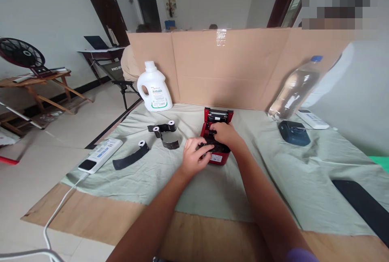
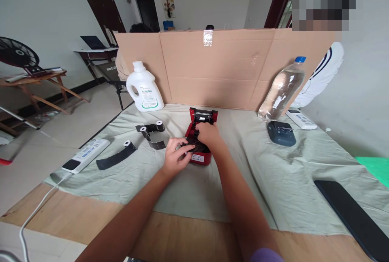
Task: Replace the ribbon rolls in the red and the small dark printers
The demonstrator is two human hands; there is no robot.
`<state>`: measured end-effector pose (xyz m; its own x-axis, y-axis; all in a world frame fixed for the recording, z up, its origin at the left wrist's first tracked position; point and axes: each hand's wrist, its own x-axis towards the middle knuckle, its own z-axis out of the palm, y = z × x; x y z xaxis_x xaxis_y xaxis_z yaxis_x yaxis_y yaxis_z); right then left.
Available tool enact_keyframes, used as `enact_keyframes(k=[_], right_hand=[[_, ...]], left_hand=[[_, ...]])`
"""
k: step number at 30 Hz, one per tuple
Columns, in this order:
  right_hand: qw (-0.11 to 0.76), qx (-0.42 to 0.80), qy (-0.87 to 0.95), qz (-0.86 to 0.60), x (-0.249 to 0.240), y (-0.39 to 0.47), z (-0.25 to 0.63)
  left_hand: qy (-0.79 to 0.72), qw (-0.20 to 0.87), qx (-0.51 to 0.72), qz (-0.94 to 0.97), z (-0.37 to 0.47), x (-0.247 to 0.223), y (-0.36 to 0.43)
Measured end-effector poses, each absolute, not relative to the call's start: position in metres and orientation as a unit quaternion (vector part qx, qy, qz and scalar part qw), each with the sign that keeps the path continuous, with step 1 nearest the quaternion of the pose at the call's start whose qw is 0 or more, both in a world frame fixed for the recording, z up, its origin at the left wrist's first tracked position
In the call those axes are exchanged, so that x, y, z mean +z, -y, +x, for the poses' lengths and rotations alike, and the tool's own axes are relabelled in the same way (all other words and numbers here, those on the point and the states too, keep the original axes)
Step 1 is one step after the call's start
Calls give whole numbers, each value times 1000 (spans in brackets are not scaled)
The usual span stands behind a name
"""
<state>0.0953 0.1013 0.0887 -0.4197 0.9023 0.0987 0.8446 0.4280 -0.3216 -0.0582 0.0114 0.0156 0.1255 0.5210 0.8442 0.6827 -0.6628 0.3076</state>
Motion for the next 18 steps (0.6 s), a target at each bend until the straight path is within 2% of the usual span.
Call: enact_keyframes(k=[6, 8, 10, 13, 18], right_hand=[[186, 180, 822, -506, 117, -90, 107], [257, 191, 808, -494, 133, -86, 118], [357, 146, 765, -515, 139, -89, 127], [455, 105, 698, -543, 130, -105, 135], [480, 322, 633, -515, 102, -120, 142]], left_hand=[[394, 77, -528, -748, -58, 16, -12], [392, 77, -530, -748, -59, 16, -12], [392, 77, -532, -746, -59, 17, -12], [392, 81, -531, -746, -58, 18, -11], [379, 101, -528, -753, -60, 20, -10]])
